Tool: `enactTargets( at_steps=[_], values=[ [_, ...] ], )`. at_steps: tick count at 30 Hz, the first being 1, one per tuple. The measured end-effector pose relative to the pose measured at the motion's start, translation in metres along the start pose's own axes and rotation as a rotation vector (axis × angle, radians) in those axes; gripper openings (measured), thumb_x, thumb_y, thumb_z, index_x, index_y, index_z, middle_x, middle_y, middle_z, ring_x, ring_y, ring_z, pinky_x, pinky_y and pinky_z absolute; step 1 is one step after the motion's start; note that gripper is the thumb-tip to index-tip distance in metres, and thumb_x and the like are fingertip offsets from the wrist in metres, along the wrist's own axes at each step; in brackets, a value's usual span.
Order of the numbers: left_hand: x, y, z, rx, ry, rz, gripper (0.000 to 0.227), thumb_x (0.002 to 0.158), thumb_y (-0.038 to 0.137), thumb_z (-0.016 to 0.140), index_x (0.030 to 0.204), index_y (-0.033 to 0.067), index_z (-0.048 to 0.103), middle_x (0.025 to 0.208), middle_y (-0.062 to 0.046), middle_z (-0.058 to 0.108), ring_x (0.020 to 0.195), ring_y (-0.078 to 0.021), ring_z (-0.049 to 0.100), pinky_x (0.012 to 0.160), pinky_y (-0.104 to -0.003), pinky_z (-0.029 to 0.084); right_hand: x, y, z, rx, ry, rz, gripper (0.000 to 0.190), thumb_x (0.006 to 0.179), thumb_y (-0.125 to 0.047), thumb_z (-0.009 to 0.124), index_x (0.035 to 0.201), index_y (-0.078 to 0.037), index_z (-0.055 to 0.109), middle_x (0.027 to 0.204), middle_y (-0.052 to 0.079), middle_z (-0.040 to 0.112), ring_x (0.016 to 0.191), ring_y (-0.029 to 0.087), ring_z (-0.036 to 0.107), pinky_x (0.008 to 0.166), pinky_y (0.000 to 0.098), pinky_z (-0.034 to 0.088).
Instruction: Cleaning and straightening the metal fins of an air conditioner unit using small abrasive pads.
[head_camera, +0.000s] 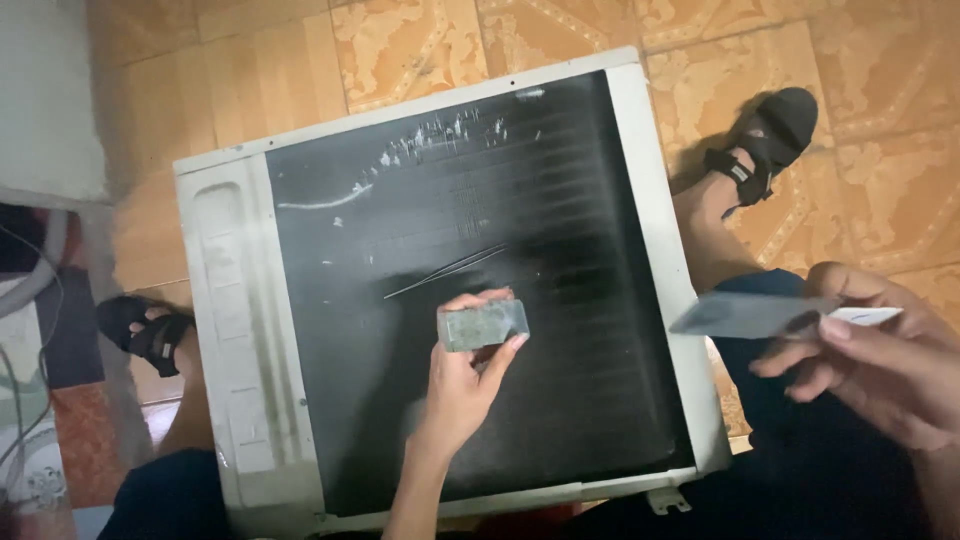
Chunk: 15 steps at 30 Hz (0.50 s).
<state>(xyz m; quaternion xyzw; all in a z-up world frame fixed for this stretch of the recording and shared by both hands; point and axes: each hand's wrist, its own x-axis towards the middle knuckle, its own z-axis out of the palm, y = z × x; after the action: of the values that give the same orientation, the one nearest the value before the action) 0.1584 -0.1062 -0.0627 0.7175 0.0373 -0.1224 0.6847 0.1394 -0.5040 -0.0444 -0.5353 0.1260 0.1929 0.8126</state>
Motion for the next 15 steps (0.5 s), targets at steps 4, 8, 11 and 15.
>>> enactTargets(
  at_steps=[4, 8, 11, 15],
  values=[
    [0.013, -0.001, 0.003, 0.169, 0.004, 0.05, 0.048, 0.086, 0.004, 0.075, 0.128, 0.0023, 0.051, 0.13, -0.011, 0.067, 0.107, -0.0207, 0.071, 0.089, -0.032, 0.061, -0.01, 0.033, -0.029, 0.262, 0.148, -0.002, 0.014, 0.1, -0.004, 0.064, 0.111, 0.001, 0.057, 0.09, 0.026, 0.075, 0.086, 0.032, 0.081, 0.079, 0.0342, 0.069],
    [0.026, -0.019, 0.005, 0.226, -0.1, 0.241, 0.051, 0.085, 0.004, 0.079, 0.125, 0.0074, 0.049, 0.132, -0.014, 0.066, 0.12, -0.028, 0.07, 0.102, -0.04, 0.059, -0.017, 0.044, -0.028, 0.399, 0.248, -0.022, 0.017, 0.102, -0.032, 0.075, 0.113, -0.019, 0.073, 0.098, 0.005, 0.06, 0.088, 0.009, 0.047, 0.07, 0.0203, 0.037],
    [0.035, -0.025, 0.008, 0.298, -0.145, 0.308, 0.053, 0.083, 0.006, 0.082, 0.125, 0.0067, 0.05, 0.132, -0.013, 0.066, 0.119, -0.0289, 0.071, 0.103, -0.042, 0.061, -0.024, 0.052, -0.032, 0.599, 0.294, -0.109, 0.024, 0.091, -0.026, 0.082, 0.111, -0.015, 0.075, 0.09, -0.004, 0.065, 0.081, 0.004, 0.048, 0.066, 0.0174, 0.036],
    [0.041, -0.023, 0.01, 0.417, -0.18, 0.375, 0.055, 0.082, 0.008, 0.083, 0.125, 0.0034, 0.049, 0.132, -0.016, 0.066, 0.116, -0.0301, 0.072, 0.102, -0.041, 0.062, -0.019, 0.045, -0.032, 0.415, 0.351, -0.158, 0.017, 0.101, -0.022, 0.075, 0.114, -0.019, 0.066, 0.095, -0.008, 0.07, 0.083, -0.002, 0.053, 0.068, 0.0145, 0.039]
  ],
)
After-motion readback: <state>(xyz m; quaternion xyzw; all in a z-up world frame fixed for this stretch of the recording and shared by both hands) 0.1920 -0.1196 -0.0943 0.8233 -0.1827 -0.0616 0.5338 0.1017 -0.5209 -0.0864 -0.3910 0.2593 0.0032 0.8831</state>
